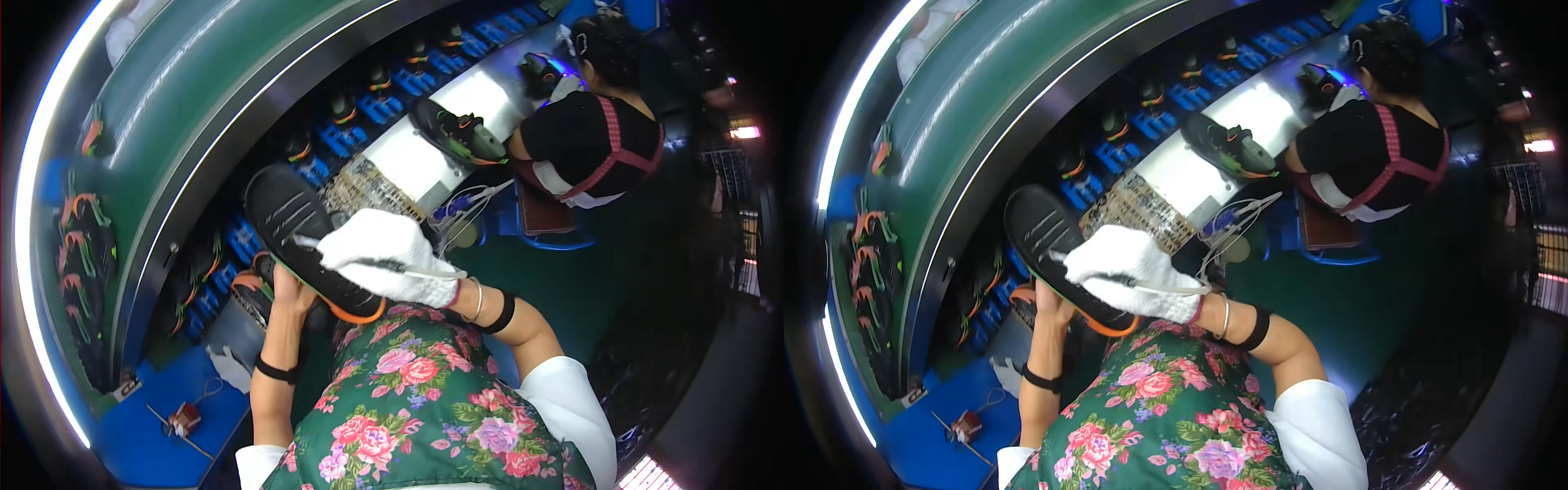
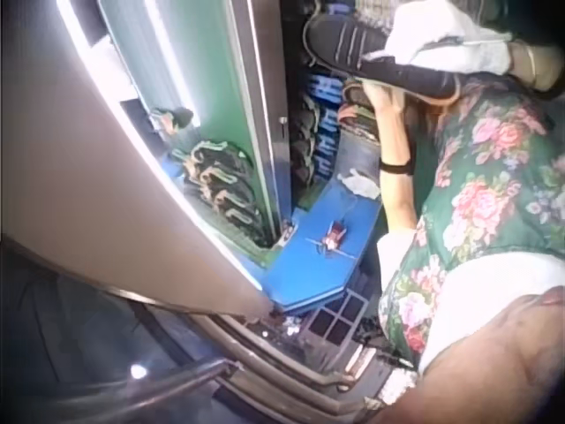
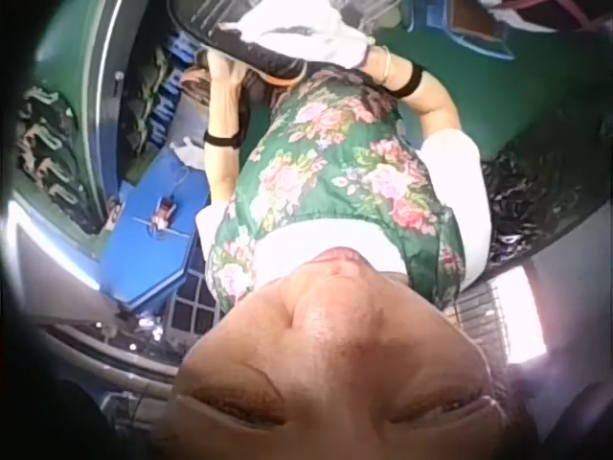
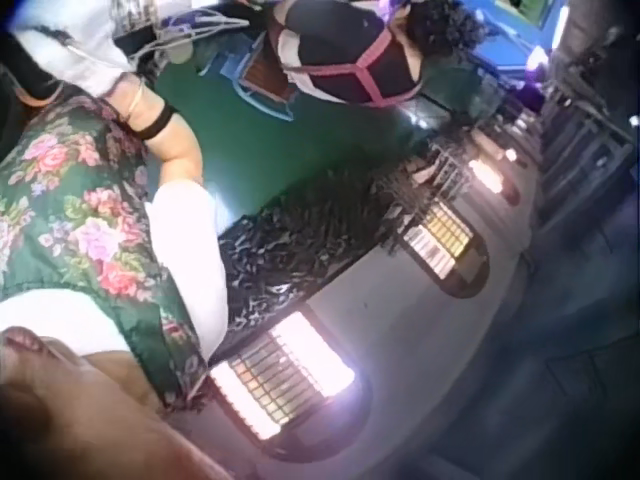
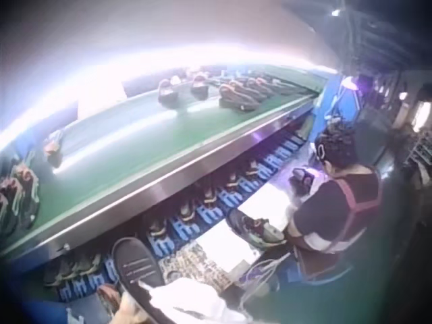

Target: Applying a liquid substance, likely adhesive or cleaner, to the soles of shoes using a brush on a production line.

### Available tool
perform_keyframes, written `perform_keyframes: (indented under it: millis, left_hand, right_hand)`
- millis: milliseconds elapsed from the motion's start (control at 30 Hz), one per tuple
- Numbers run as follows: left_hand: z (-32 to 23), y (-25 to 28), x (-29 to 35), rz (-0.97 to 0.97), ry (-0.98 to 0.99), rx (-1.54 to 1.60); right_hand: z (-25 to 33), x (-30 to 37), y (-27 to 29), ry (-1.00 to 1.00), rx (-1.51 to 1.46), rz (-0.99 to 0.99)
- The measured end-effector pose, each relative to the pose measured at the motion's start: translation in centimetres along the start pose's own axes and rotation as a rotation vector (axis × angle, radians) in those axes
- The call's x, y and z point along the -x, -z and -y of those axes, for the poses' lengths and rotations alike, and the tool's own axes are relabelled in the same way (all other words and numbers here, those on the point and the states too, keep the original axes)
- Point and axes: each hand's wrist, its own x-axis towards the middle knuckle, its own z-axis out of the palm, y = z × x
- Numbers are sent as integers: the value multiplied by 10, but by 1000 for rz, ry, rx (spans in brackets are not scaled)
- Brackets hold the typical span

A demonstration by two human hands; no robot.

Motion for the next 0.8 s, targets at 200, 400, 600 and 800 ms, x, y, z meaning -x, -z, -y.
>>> perform_keyframes:
  millis: [200,400,600,800]
  left_hand:
    - [13,-19,20,-229,92,-761]
    - [14,-8,30,-190,45,-252]
    - [8,-52,19,34,-203,142]
    - [19,-82,13,-83,-132,125]
  right_hand:
    - [-5,5,21,20,28,86]
    - [10,6,17,100,97,83]
    - [31,-6,4,140,127,-47]
    - [47,-17,-8,166,290,-47]
